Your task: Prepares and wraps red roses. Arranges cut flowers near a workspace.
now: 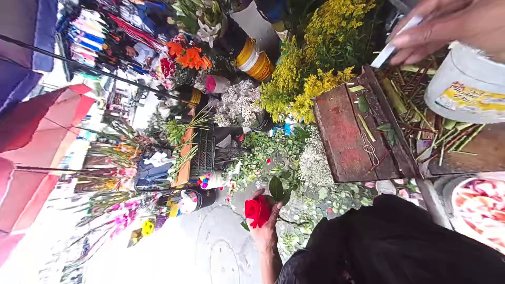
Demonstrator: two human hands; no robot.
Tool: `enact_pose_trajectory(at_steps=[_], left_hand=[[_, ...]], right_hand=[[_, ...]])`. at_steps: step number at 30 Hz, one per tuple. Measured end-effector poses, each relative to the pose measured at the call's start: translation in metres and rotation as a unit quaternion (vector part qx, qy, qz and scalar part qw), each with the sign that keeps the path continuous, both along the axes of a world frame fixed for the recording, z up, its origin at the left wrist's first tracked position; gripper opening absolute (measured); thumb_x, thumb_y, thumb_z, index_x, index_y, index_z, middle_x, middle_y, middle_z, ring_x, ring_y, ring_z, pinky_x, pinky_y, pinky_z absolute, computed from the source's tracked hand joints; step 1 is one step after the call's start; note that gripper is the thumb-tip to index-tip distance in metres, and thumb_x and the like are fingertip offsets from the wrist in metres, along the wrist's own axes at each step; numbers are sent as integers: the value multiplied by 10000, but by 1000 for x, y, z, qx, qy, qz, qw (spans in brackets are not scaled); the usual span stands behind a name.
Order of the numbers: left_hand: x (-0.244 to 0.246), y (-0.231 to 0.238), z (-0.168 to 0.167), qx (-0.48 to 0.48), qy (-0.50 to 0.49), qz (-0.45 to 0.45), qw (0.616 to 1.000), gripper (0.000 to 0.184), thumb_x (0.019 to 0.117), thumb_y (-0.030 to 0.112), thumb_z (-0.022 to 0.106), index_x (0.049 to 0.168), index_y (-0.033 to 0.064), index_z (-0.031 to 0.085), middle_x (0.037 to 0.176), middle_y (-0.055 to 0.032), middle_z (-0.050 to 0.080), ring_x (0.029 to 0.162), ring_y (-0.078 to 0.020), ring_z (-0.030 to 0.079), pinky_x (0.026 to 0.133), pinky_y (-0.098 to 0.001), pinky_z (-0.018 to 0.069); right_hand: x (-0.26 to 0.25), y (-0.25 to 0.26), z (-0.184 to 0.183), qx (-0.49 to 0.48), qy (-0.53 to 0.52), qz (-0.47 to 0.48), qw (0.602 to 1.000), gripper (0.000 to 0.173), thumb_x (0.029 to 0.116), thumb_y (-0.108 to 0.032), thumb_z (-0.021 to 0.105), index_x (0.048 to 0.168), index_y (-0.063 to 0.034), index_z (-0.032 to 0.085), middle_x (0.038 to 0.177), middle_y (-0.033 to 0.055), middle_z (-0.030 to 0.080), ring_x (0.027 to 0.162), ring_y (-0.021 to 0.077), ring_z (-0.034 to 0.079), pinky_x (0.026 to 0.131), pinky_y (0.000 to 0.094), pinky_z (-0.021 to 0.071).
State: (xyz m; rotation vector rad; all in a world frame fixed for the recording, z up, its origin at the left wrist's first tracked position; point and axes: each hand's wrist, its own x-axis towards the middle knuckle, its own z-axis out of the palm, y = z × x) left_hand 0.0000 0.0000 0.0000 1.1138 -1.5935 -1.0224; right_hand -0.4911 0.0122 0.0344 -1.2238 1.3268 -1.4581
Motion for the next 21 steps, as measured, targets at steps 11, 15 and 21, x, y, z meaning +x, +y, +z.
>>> enact_pose_trajectory(at_steps=[11,15,21], left_hand=[[217,119,-15,-40,148,79,985,312,796,92,853,1054,25,691,1019,-106,746,839,-186,743,774,-347,642],[305,174,-25,-47,196,183,962,326,783,34,851,1047,1,662,1032,-132,739,829,-211,748,761,-368,647],[397,222,-27,-50,149,336,929,296,816,-39,762,1093,-50,658,1008,-147,757,866,-203,754,794,-350,639]], right_hand=[[502,41,-23,-151,93,323,930,136,920,-182,717,889,-75,795,750,12,695,551,19,596,543,178,523],[619,64,-37,-94,4,381,920,98,820,-156,807,811,-72,756,730,-18,639,501,-21,525,460,138,458],[743,88,-38,-24,-47,406,912,208,749,-116,860,757,-56,661,778,-16,617,528,-12,542,462,145,474]])
